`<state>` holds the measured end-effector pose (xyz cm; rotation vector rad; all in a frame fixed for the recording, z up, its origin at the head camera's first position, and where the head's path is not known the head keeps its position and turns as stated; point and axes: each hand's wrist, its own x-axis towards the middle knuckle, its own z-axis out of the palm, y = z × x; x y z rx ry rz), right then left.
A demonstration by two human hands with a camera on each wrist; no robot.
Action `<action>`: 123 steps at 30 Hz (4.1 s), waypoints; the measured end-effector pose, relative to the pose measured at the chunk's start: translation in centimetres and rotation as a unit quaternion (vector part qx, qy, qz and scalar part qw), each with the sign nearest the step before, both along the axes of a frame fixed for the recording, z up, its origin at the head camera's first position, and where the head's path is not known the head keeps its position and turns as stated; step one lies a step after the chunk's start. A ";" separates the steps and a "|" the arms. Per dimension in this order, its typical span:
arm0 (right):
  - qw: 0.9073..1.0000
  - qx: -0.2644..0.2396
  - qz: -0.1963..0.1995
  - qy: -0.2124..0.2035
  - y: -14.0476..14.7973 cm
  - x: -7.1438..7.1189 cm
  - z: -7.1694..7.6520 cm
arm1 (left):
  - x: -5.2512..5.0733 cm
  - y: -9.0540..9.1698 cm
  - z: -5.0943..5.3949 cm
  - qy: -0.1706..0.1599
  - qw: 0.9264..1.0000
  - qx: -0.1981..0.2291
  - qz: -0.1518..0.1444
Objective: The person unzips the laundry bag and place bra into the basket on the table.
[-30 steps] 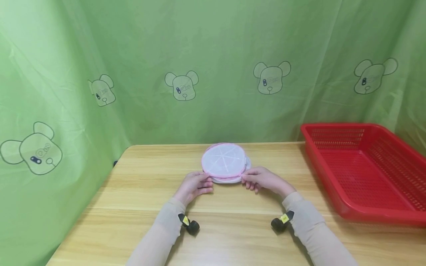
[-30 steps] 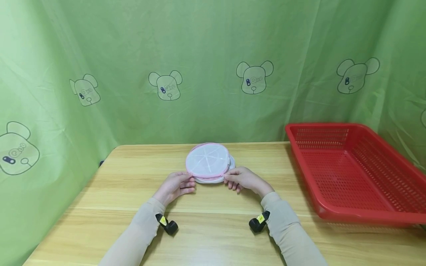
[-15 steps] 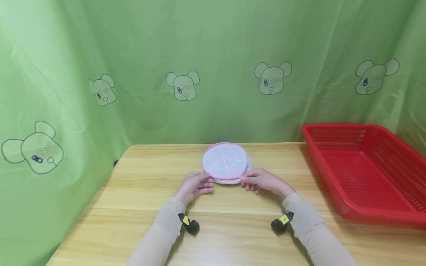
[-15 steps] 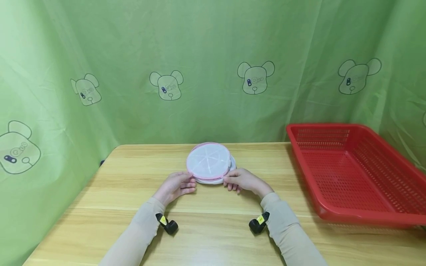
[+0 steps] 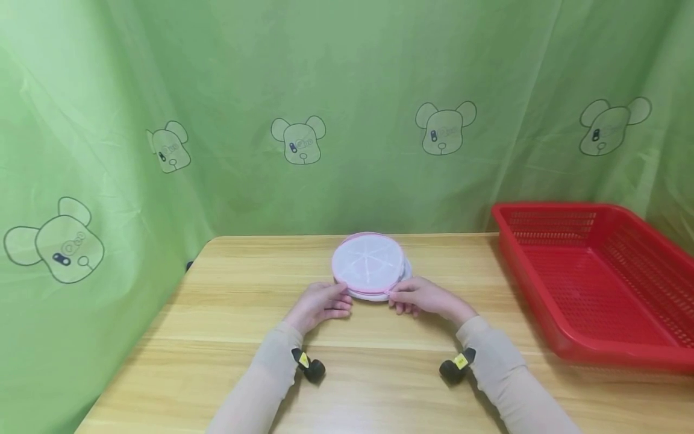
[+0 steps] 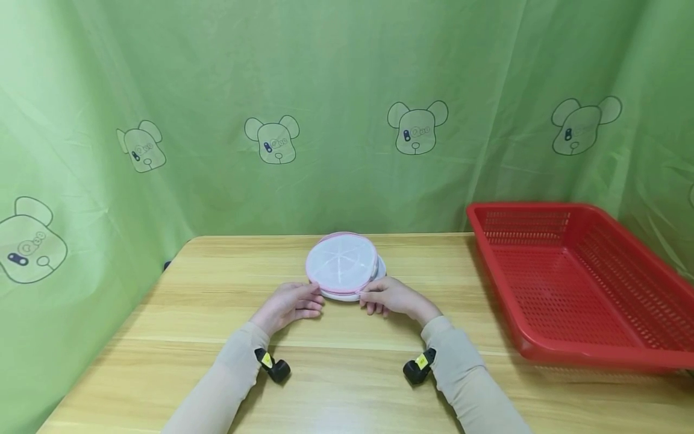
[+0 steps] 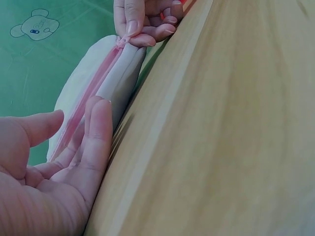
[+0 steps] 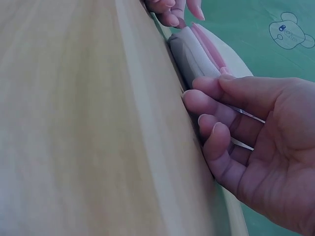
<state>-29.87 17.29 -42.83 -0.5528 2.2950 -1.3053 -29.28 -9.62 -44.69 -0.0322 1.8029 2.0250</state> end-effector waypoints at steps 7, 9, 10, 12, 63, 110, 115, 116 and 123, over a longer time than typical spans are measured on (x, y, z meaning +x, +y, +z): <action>1.000 0.007 0.010 0.012 -0.5 0.1 0.0 | 0.0 -0.1 -0.1 0.007 1.000 -0.008 -0.016; 1.000 0.007 0.014 0.016 -0.6 0.2 0.0 | 0.0 -0.1 0.0 0.006 1.000 -0.010 -0.016; 1.000 0.007 0.018 0.018 -0.6 0.2 -0.1 | 0.0 -0.1 0.0 0.006 1.000 -0.010 -0.016; 1.000 0.008 0.018 0.017 -0.7 0.2 -0.1 | 0.0 0.0 -0.1 0.004 1.000 -0.012 -0.015; 0.999 -0.041 0.017 -0.022 0.5 -0.3 -0.2 | 0.1 0.1 0.1 0.007 1.000 0.002 0.023; 0.995 -0.069 -0.065 -0.023 2.0 -0.9 -0.6 | -0.2 0.0 0.0 -0.032 0.996 0.035 0.081; 0.994 -0.073 -0.085 -0.020 2.0 -1.0 -0.6 | -0.2 -0.2 0.2 -0.022 0.992 0.052 0.113; 0.993 -0.073 -0.089 -0.020 1.9 -1.1 -0.6 | -0.2 -0.3 0.2 -0.017 0.991 0.053 0.120; 0.990 -0.077 -0.120 -0.011 1.8 -1.3 -0.6 | -0.6 -0.9 0.3 -0.004 0.982 0.072 0.172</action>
